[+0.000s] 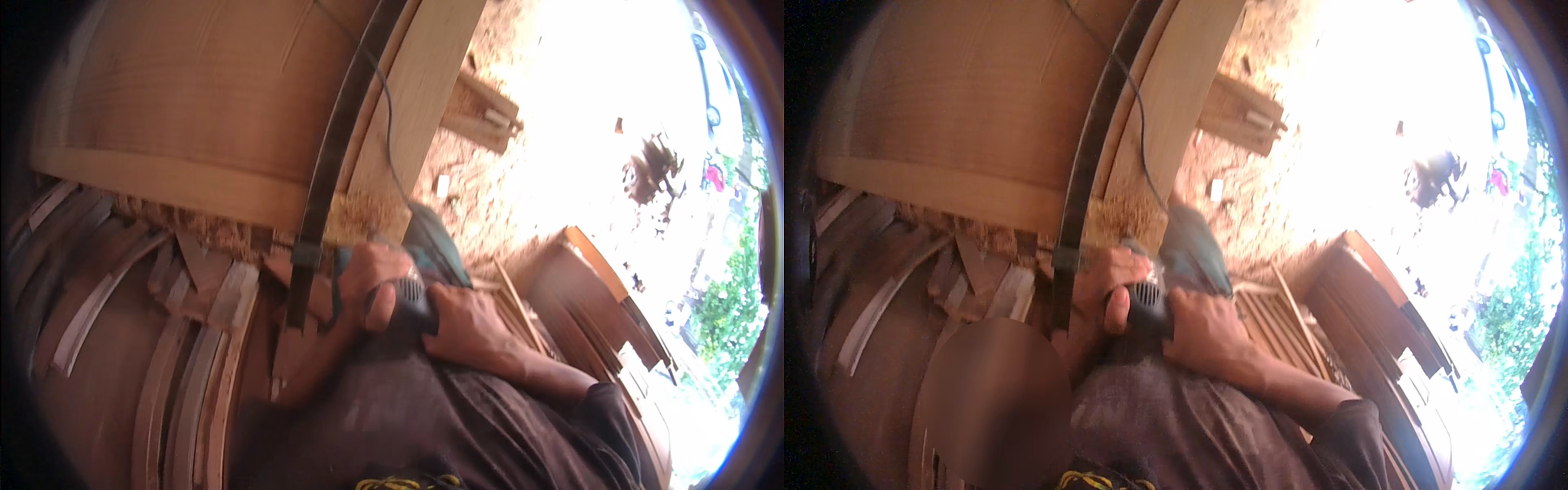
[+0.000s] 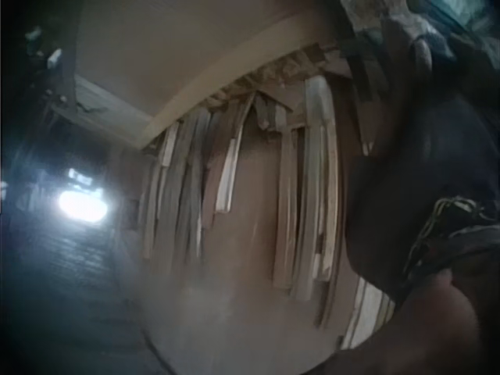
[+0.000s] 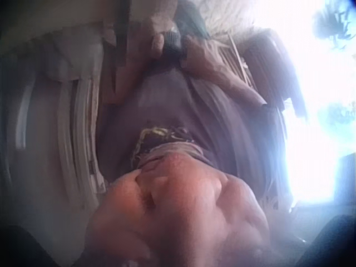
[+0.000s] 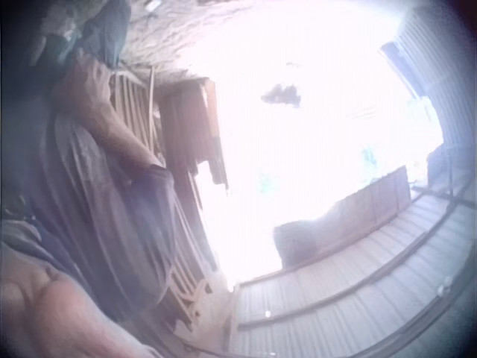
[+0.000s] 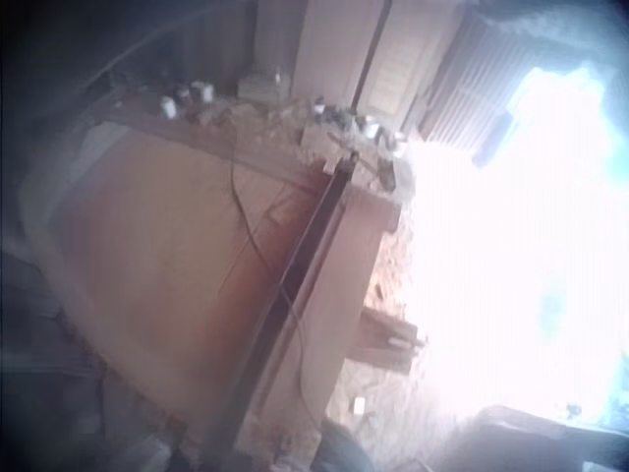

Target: The person uses a corded drill to make holes in a large curved wooden panel. They position the panel, drill multiple holes along its edge, and reposition the panel to continue drilling.

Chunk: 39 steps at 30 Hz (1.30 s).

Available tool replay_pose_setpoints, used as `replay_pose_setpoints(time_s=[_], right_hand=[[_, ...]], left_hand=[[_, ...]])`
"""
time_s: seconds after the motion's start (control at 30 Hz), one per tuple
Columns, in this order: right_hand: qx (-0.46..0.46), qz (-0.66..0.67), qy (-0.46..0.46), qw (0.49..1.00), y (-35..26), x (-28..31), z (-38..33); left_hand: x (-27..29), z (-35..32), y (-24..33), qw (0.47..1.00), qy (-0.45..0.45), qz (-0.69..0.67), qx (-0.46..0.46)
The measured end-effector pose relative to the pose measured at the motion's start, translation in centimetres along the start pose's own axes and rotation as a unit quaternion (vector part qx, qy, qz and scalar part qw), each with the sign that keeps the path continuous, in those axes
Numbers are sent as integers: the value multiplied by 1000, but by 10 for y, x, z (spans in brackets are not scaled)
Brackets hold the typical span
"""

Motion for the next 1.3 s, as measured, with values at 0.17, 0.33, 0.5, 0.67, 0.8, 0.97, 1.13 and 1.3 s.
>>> replay_pose_setpoints(time_s=[0.17,0.33,0.5,0.67,0.8,0.97,1.13,1.3], right_hand=[[49,-27,-7,998,-2,8,2],[69,-36,18,997,0,14,4],[69,-31,28,997,31,-15,57],[110,-3,64,992,34,-21,61],[104,1,42,994,26,-15,46],[129,-24,59,990,10,22,-16],[208,130,138,960,33,62,-49],[201,353,160,900,94,105,-55]], left_hand=[[-6,-5,0,1000,6,-16,0],[-16,-12,-3,997,51,-34,44],[-21,-43,-57,996,47,12,76],[-23,-53,-79,980,62,186,27],[-24,-34,-30,967,53,249,-12],[-37,-19,14,936,36,301,-178],[-38,38,73,980,6,173,-93],[-38,55,38,974,200,92,-57]])
Point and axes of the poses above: each hand's wrist, its own z-axis towards the middle knuckle, its own x-axis out of the back of the hand, y = z × x, the point moved 7 cm from there along z, towards the middle knuckle, and after that the axes turned 3 degrees about -y, right-handed, at the moved point
